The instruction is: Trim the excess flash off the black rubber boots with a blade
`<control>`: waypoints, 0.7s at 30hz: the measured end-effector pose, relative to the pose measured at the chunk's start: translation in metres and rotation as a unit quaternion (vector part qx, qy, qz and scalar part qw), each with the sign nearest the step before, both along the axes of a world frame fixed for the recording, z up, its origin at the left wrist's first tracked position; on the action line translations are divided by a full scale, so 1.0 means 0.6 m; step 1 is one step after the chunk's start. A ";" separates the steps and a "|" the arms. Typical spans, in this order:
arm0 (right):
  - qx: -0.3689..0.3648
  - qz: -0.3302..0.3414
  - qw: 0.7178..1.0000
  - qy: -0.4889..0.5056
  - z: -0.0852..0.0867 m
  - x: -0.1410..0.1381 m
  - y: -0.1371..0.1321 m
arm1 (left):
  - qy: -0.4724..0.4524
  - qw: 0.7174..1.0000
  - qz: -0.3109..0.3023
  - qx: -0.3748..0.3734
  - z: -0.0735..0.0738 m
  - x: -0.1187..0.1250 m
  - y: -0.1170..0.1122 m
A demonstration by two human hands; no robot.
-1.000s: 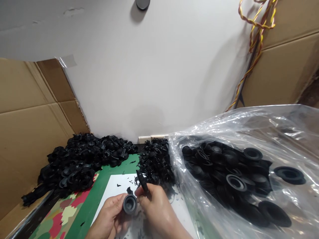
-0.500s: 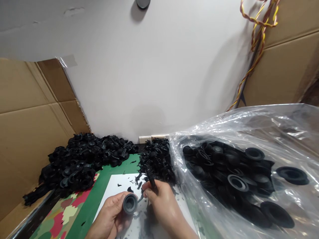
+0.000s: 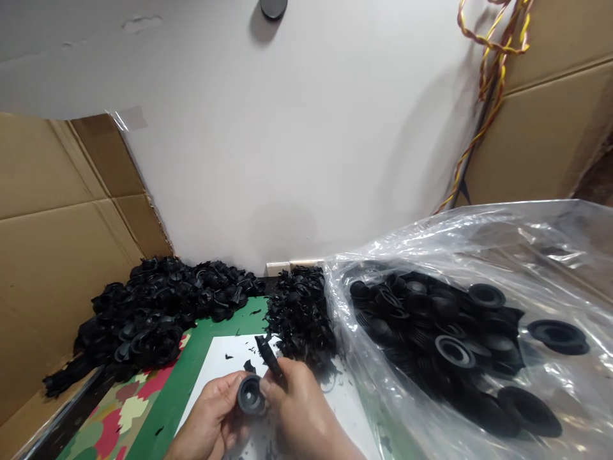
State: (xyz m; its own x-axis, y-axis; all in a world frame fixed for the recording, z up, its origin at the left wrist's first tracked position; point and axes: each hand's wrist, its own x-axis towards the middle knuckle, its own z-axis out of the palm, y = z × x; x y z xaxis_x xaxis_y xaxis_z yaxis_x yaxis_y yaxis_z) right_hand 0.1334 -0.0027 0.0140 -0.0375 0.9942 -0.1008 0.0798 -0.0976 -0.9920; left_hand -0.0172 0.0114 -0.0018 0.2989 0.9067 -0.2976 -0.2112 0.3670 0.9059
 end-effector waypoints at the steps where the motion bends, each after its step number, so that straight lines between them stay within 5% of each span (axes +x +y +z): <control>1: -0.003 0.003 1.000 0.014 -0.003 0.001 0.001 | -0.002 1.000 0.000 -0.004 0.000 0.000 0.000; 12: 0.017 0.018 0.999 0.024 0.003 0.001 0.001 | -0.009 1.000 -0.027 0.001 -0.006 -0.002 0.004; 21: 0.048 -0.044 0.996 -0.060 -0.001 0.012 0.009 | -0.011 1.000 0.002 -0.006 0.001 0.001 0.002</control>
